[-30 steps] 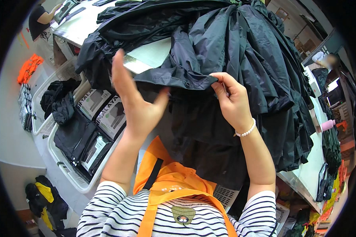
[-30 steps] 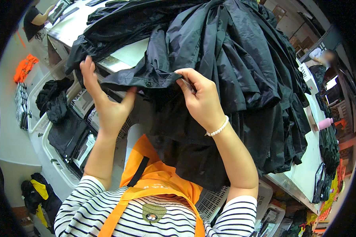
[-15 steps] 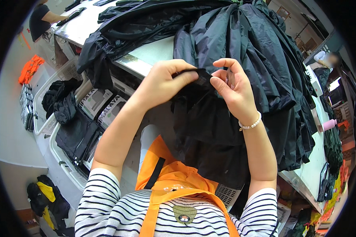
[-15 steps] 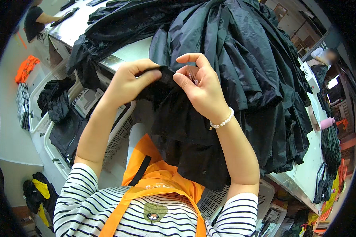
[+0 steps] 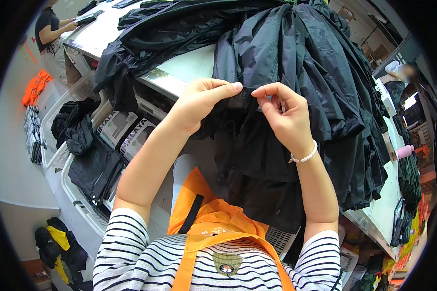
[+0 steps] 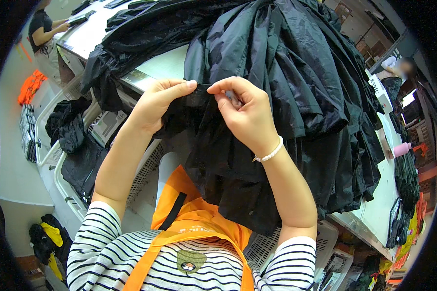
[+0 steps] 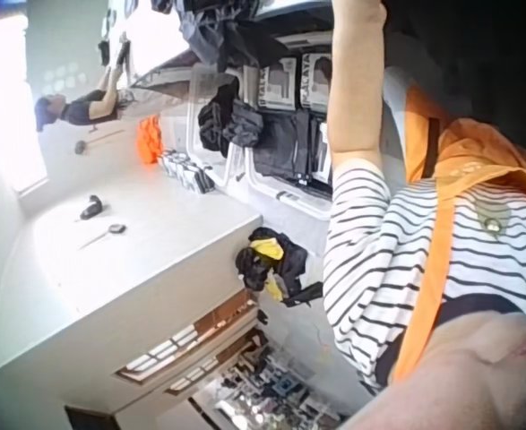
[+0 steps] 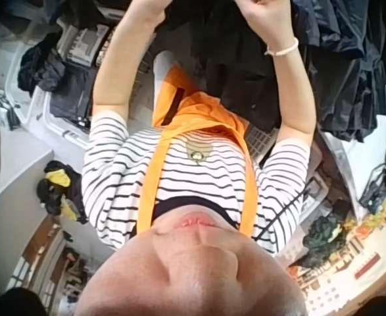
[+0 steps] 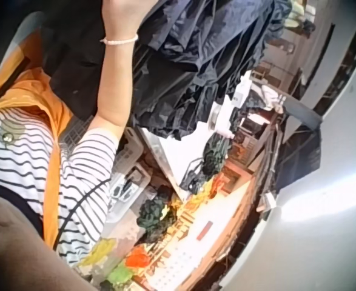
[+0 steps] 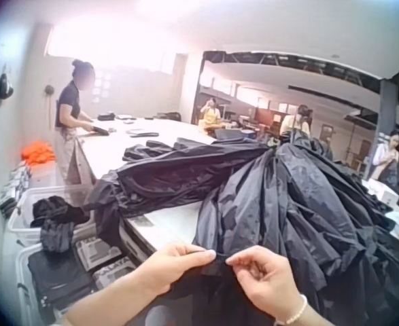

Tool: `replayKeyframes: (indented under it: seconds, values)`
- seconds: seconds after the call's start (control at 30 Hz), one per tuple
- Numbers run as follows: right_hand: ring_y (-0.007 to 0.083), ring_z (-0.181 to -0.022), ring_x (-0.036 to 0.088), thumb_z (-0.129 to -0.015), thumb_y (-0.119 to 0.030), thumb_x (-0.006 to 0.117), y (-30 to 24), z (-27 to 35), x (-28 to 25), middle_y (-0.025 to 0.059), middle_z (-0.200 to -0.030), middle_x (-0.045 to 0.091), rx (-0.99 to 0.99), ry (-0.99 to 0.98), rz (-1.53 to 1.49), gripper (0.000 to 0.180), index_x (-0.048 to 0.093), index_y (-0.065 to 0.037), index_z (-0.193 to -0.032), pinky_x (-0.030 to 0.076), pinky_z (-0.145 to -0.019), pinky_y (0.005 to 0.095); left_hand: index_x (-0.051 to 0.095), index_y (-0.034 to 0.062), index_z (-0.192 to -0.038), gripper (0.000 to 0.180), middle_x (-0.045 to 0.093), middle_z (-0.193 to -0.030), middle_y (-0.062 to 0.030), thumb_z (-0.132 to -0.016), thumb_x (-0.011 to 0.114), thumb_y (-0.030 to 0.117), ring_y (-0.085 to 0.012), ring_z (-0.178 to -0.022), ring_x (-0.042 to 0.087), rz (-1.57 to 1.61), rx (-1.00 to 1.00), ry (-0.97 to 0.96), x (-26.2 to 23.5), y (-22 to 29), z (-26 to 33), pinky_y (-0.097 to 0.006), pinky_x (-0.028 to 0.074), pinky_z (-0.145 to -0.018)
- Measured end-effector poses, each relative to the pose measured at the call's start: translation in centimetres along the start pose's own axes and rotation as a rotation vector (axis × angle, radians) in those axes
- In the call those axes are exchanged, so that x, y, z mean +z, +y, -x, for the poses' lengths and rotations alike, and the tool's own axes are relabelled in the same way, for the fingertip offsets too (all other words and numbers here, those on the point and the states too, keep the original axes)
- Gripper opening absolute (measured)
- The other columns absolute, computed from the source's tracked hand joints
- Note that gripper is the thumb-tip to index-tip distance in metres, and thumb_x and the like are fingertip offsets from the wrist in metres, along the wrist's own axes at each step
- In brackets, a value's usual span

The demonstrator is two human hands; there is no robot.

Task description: The person repeatedly picks up black fabric pieces from a pile, uses a small tool to trim loose threads or edges, and places the items back on the pile. The process is repeated for multiple pieces throughout the clip.

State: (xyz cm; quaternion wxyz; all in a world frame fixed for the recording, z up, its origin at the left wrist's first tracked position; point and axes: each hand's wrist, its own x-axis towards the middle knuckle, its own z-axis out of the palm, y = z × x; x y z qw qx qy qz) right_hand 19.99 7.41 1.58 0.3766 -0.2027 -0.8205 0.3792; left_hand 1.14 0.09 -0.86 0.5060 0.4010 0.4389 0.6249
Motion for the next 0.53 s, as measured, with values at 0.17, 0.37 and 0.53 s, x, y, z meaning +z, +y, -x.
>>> replayKeyframes:
  seconds: [0.17,0.37,0.53]
  values:
    - [0.0087,-0.057,0.052,-0.076,0.007,0.066,-1.2,0.1,0.5,0.0041,-0.086,0.06,-0.232,0.095,0.249,0.015,0.069,-0.002,-0.089,0.041,-0.053,0.0202,0.072,0.001,-0.091,0.016,0.071,-0.086,-0.0037,-0.088,0.066,0.016,-0.0069,-0.076,0.065,-0.013,-0.01,0.002,0.0,-0.3,0.0,-0.02,0.049,-0.073]
    - [0.0128,-0.06,0.055,-0.077,0.009,0.065,0.0,0.2,0.6,0.0062,-0.085,0.059,-0.256,0.035,0.229,0.016,0.064,0.0,-0.09,0.044,-0.055,0.0226,0.072,-0.0008,-0.093,0.018,0.072,-0.087,-0.005,-0.088,0.065,0.015,-0.0076,-0.077,0.065,-0.097,0.013,0.015,0.7,-0.5,0.0,-0.021,0.049,-0.073]
    - [0.0136,-0.064,0.056,-0.087,0.002,0.061,0.0,0.3,-0.1,0.0036,-0.089,0.061,0.059,-0.144,0.05,0.007,0.059,-0.002,-0.091,0.045,-0.061,0.0245,0.067,0.0018,-0.112,0.039,0.071,-0.095,-0.0064,-0.081,0.075,0.025,-0.0106,-0.082,0.065,-0.556,0.198,-0.06,0.2,-0.1,0.5,-0.021,0.049,-0.077]
